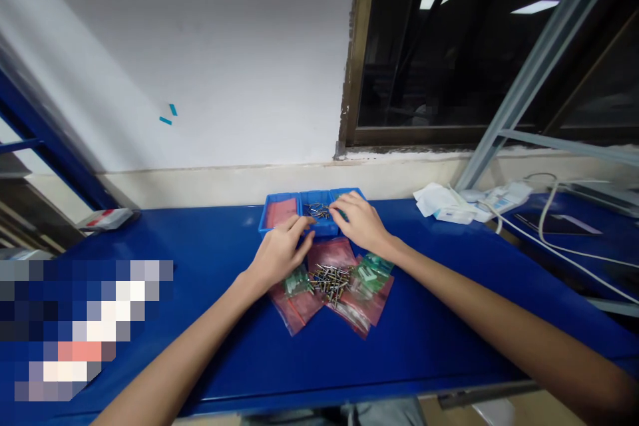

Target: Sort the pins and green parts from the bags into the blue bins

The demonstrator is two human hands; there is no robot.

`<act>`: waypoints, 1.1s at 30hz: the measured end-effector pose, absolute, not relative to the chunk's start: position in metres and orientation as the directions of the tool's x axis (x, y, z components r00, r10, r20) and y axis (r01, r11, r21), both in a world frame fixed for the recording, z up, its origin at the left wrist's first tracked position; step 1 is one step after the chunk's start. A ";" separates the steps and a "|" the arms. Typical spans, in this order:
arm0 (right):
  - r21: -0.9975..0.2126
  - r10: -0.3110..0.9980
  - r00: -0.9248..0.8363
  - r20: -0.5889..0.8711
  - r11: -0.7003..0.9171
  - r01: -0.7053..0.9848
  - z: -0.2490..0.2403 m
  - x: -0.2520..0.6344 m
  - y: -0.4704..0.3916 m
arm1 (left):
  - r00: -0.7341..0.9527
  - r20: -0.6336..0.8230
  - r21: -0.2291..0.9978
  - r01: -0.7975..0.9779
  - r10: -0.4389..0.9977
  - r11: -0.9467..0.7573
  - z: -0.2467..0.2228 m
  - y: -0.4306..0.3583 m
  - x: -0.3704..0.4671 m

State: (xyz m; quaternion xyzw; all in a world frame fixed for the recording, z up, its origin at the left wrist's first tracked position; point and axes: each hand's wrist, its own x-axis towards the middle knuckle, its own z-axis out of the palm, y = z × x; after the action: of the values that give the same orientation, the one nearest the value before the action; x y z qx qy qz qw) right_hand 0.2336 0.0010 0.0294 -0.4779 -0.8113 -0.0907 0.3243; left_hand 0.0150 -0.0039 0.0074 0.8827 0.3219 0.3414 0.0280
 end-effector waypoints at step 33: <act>-0.018 0.909 -0.361 0.207 0.372 0.928 0.008 0.232 -0.048 | 0.784 0.275 0.085 0.557 0.556 -0.826 -0.008 0.009 0.010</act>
State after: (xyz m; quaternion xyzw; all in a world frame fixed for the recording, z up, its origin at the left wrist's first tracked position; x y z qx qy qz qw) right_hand 0.2317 -0.0484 0.0084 -0.5579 -0.8233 -0.0509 0.0910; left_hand 0.0101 0.0087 -0.0084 0.9445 0.2947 0.1455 -0.0005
